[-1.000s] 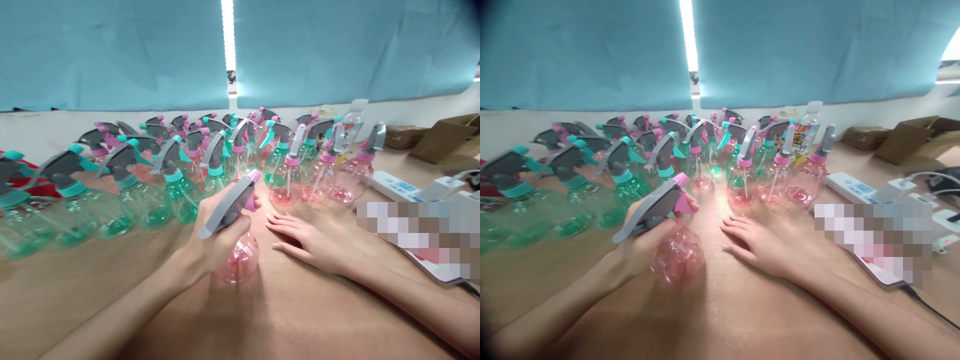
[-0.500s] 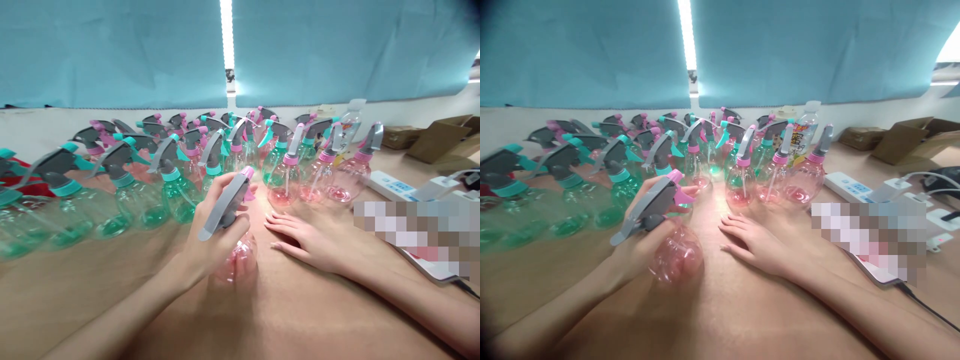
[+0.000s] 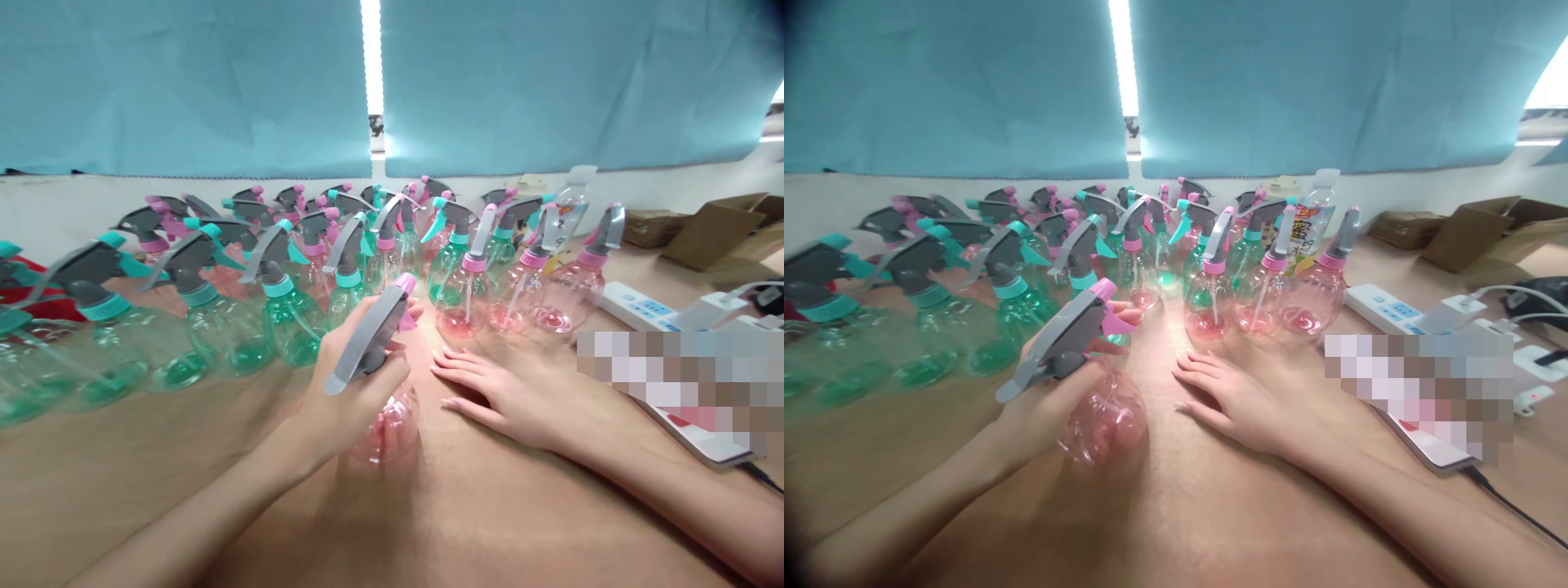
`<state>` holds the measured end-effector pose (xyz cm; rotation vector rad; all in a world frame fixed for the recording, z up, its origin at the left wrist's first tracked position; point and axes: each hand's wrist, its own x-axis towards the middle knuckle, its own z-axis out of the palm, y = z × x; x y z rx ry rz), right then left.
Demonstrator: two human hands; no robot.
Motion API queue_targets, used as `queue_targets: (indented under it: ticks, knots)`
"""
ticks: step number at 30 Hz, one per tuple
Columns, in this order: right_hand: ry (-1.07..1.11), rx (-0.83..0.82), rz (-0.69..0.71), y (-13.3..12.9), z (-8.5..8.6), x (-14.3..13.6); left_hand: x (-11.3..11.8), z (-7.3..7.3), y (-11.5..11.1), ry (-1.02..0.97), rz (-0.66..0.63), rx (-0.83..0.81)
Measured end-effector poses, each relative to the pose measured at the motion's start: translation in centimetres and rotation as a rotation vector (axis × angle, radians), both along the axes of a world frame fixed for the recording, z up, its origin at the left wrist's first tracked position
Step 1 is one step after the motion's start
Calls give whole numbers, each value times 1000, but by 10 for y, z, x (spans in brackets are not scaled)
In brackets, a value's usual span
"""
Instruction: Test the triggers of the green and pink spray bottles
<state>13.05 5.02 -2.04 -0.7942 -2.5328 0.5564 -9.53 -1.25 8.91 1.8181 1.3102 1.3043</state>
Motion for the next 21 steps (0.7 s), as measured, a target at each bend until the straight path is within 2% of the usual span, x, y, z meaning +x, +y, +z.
queue_targets:
  ticks: [12, 21]
  knots:
    - [-79, 16, -23, -5, 12, -2, -2, -3, -1, 10, -28, -32]
    - [-84, -10, -37, -6, 14, -1, -3, -5, 1, 6, -41, -40]
